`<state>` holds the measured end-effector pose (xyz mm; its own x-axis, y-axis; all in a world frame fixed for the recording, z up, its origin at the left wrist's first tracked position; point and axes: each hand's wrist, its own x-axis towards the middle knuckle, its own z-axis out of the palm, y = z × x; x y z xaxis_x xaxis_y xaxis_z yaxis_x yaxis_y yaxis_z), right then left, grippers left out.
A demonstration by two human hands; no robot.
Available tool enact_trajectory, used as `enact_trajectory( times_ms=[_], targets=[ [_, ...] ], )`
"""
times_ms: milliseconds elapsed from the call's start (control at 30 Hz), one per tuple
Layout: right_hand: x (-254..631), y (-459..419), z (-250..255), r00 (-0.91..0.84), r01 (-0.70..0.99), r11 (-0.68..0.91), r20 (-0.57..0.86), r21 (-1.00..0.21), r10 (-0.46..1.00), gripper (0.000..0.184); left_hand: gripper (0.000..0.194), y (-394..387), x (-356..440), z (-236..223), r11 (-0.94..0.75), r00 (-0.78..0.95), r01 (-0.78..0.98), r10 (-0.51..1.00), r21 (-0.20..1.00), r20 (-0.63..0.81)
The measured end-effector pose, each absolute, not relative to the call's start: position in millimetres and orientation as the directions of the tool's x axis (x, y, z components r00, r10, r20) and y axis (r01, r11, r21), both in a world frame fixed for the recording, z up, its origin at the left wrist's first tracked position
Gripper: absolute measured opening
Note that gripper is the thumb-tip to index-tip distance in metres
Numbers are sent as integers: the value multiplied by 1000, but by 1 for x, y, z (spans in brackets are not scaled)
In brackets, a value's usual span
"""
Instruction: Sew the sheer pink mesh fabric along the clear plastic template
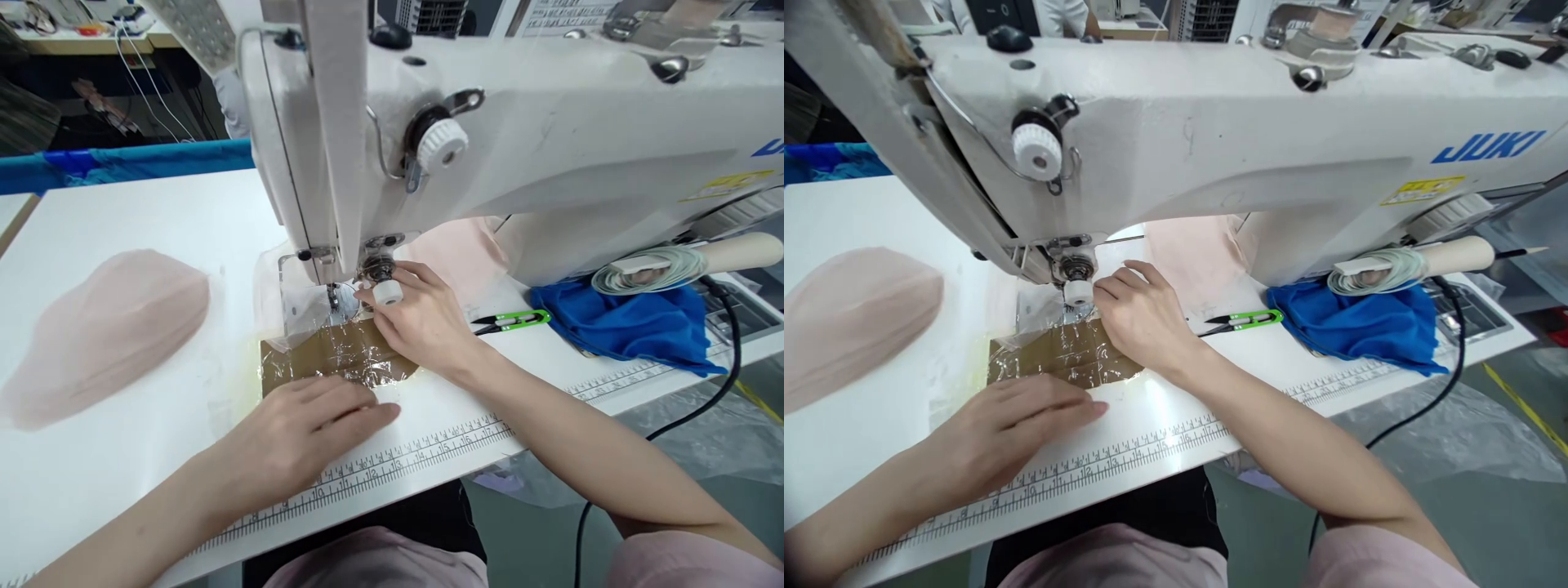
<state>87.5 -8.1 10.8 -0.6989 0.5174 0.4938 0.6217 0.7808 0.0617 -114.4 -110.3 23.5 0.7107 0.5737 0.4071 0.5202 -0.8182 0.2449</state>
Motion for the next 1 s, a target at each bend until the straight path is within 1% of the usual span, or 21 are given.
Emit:
enact_trajectory(
  times_ms=[33, 67, 100, 167, 233, 300, 367, 400, 433, 467, 533, 567, 600, 633, 700, 767, 800, 867, 900, 933, 1000],
  targets=[
    [87, -8, 11, -696, 622, 781, 495, 53, 521, 33, 35, -107, -119, 25, -801, 676, 547, 593, 241, 437],
    [87, -8, 11, -694, 622, 781, 495, 46, 523, 33, 34, -102, -125, 26, -752, 623, 629, 639, 198, 451],
    [87, -9, 11, -692, 622, 782, 496, 40, 525, 33, 33, -95, -132, 26, -665, 561, 738, 697, 112, 447],
    [87, -9, 11, -691, 619, 785, 497, 31, 525, 33, 30, -83, -145, 25, -484, 478, 872, 810, -73, 340],
    [86, -10, 12, -692, 613, 790, 496, 21, 524, 34, 26, -77, -152, 23, -401, 434, 900, 865, -173, 252],
    [86, -10, 12, -697, 604, 797, 490, 8, 523, 35, 33, -79, -151, 22, -363, 403, 910, 888, -199, 221],
    [85, -10, 12, -702, 596, 803, 482, -5, 524, 35, 39, -86, -146, 23, -326, 352, 933, 915, -152, 199],
    [85, -11, 11, -702, 595, 804, 477, -13, 528, 34, 40, -90, -142, 25, -304, 314, 949, 934, -83, 171],
    [85, -11, 11, -703, 595, 803, 470, -23, 534, 34, 39, -94, -139, 27, -280, 274, 960, 954, 32, 123],
    [85, -11, 11, -702, 596, 802, 463, -34, 541, 34, 38, -98, -137, 29, -246, 241, 951, 969, 186, 48],
    [85, -11, 11, -700, 600, 798, 449, -55, 556, 35, 36, -103, -133, 35, -149, 228, 858, 968, 492, -104],
    [85, -11, 11, -697, 602, 796, 445, -64, 562, 35, 35, -105, -132, 37, -117, 237, 804, 962, 583, -134],
    [85, -11, 11, -695, 603, 795, 441, -73, 567, 34, 35, -105, -132, 38, -116, 235, 780, 965, 616, -117],
    [85, -11, 11, -692, 604, 793, 438, -85, 574, 34, 35, -104, -133, 39, -142, 223, 795, 973, 590, -66],
    [85, -12, 10, -678, 604, 786, 434, -130, 593, 33, 36, -100, -135, 37, -217, 214, 878, 975, 427, 55],
    [85, -13, 10, -658, 604, 771, 420, -201, 625, 31, 38, -97, -137, 32, -253, 242, 927, 967, 278, 73],
    [85, -14, 10, -647, 602, 761, 410, -242, 642, 30, 36, -96, -137, 30, -258, 253, 936, 966, 239, 53],
    [83, -17, 12, -636, 586, 738, 373, -335, 675, 28, 31, -97, -136, 27, -249, 246, 947, 968, 202, 42],
    [81, -19, 14, -638, 570, 722, 343, -392, 689, 28, 31, -99, -135, 26, -240, 232, 950, 971, 198, 65],
    [80, -20, 16, -645, 545, 702, 306, -458, 700, 29, 32, -101, -133, 26, -234, 217, 950, 971, 208, 102],
    [77, -24, 19, -669, 475, 642, 227, -602, 708, 30, 28, -105, -130, 30, -233, 184, 933, 964, 275, 192]
  ],
)
